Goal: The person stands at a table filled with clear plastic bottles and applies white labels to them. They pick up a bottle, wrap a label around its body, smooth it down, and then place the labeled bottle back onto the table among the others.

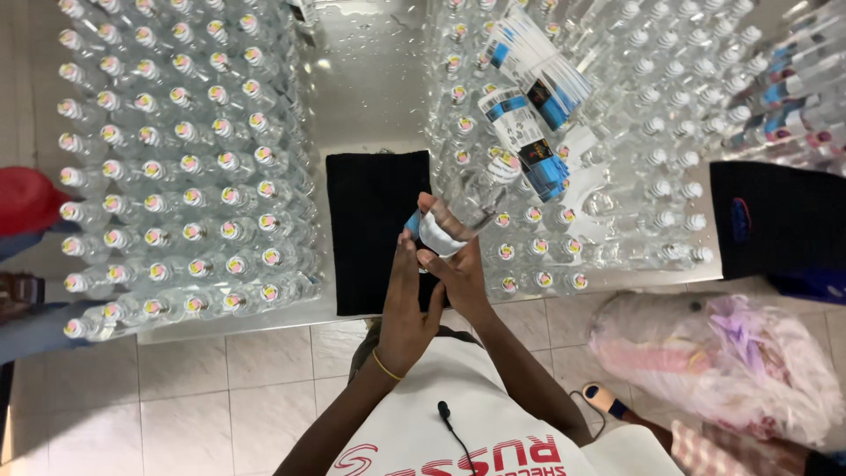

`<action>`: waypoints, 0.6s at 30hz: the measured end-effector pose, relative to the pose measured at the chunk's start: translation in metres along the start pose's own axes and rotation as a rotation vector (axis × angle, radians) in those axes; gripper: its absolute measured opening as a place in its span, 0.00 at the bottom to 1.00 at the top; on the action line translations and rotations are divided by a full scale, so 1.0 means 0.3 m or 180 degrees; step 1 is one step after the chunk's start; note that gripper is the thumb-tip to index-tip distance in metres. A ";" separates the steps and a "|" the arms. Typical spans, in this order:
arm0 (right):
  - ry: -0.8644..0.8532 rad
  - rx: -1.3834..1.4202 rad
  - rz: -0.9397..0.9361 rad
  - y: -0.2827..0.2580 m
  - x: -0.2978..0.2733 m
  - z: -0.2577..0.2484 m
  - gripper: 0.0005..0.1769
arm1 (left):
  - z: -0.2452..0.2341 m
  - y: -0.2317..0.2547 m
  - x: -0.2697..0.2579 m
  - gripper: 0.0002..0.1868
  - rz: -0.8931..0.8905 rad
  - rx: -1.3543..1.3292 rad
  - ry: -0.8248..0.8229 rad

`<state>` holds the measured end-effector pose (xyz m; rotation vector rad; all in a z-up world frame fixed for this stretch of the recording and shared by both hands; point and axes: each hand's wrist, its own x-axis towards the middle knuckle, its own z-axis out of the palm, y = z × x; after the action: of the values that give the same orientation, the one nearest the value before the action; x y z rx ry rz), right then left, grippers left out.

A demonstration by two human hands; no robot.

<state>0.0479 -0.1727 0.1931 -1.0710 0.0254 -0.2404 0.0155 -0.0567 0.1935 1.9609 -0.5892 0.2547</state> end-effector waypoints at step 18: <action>0.0012 -0.1927 0.0889 0.312 0.207 -0.053 0.44 | -0.008 -0.406 0.021 0.46 -0.1541 -0.0638 0.0661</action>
<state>0.1233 -0.1567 0.1099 -1.6509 0.2628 0.0262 0.0830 -0.0134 0.1014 1.7912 0.0037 0.0884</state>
